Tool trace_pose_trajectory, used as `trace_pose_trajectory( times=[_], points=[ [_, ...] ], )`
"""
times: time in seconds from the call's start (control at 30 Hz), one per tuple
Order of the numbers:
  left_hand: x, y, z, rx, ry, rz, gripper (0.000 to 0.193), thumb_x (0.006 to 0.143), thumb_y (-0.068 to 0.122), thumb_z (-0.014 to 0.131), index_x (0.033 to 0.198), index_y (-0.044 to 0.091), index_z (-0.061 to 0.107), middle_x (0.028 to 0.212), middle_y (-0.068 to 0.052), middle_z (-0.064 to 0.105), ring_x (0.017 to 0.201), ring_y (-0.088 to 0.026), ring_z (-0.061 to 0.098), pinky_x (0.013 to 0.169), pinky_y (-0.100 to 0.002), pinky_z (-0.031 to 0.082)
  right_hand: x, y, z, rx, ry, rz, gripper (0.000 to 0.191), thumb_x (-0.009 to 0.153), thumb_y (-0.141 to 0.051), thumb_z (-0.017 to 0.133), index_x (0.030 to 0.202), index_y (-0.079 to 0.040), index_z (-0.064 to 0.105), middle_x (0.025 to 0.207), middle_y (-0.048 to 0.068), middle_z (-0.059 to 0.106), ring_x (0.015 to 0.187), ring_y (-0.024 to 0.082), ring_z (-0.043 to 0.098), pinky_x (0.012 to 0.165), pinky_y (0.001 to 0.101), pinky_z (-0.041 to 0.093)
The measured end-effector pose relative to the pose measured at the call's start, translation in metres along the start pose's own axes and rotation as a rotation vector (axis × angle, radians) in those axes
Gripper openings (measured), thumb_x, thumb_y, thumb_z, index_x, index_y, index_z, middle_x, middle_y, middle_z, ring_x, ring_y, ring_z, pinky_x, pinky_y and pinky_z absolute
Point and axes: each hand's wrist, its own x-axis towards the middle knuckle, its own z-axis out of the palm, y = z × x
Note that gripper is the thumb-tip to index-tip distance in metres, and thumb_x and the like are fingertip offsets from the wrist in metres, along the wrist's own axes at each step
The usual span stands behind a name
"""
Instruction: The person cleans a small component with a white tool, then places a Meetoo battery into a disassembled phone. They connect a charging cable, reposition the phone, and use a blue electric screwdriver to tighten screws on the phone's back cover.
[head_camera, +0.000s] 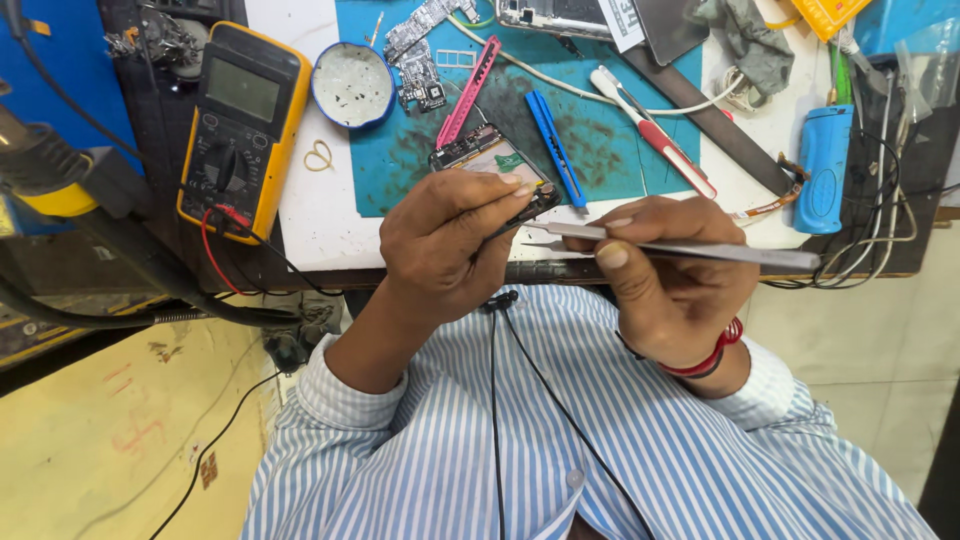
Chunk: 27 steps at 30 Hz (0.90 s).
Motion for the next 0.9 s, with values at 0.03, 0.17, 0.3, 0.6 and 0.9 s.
trace_pose_trajectory(
  times=[0.03, 0.17, 0.3, 0.6, 0.9],
  points=[
    [0.0, 0.0, -0.001, 0.011, -0.001, 0.005, 0.031, 0.085, -0.007, 0.077, 0.114, 0.004, 0.074, 0.109, -0.008, 0.07, 0.1, -0.024, 0.073, 0.091, -0.037, 0.061, 0.002, -0.001, 0.001, -0.035, -0.013, -0.028, 0.014, 0.107, 0.0, 0.069, 0.114, 0.005, 0.057, 0.098, 0.018, 0.071, 0.087, 0.02, 0.075, 0.078, 0.0282, 0.062],
    [0.0, 0.0, -0.002, 0.053, -0.012, 0.034, 0.033, 0.083, -0.007, 0.077, 0.114, 0.003, 0.074, 0.109, -0.008, 0.07, 0.101, -0.025, 0.072, 0.091, -0.038, 0.061, 0.009, -0.008, 0.004, -0.183, -0.052, -0.11, 0.015, 0.102, 0.001, 0.072, 0.11, 0.005, 0.06, 0.094, 0.019, 0.071, 0.082, 0.018, 0.074, 0.072, 0.0261, 0.06],
    [-0.001, 0.0, -0.001, 0.053, -0.017, 0.058, 0.033, 0.082, -0.008, 0.077, 0.114, 0.002, 0.074, 0.11, -0.008, 0.07, 0.101, -0.026, 0.072, 0.091, -0.038, 0.06, 0.016, -0.022, 0.009, -0.319, -0.086, -0.205, 0.015, 0.096, 0.001, 0.077, 0.103, 0.004, 0.064, 0.093, 0.016, 0.072, 0.076, 0.018, 0.073, 0.067, 0.025, 0.057],
    [-0.003, 0.0, 0.001, 0.107, 0.009, 0.042, 0.031, 0.083, -0.008, 0.078, 0.113, 0.001, 0.074, 0.108, -0.008, 0.069, 0.099, -0.026, 0.072, 0.089, -0.039, 0.059, 0.023, -0.023, 0.01, -0.331, -0.171, -0.164, 0.01, 0.098, 0.001, 0.076, 0.103, 0.004, 0.067, 0.093, 0.014, 0.073, 0.079, 0.018, 0.075, 0.07, 0.0254, 0.06],
    [-0.004, 0.001, -0.002, 0.069, 0.028, 0.014, 0.03, 0.084, -0.006, 0.08, 0.112, 0.003, 0.075, 0.109, -0.008, 0.07, 0.097, -0.024, 0.072, 0.088, -0.037, 0.059, 0.006, 0.001, 0.007, 0.161, -0.007, 0.175, 0.01, 0.108, 0.0, 0.068, 0.114, 0.005, 0.061, 0.099, 0.017, 0.074, 0.091, 0.02, 0.076, 0.085, 0.033, 0.065]
  ],
)
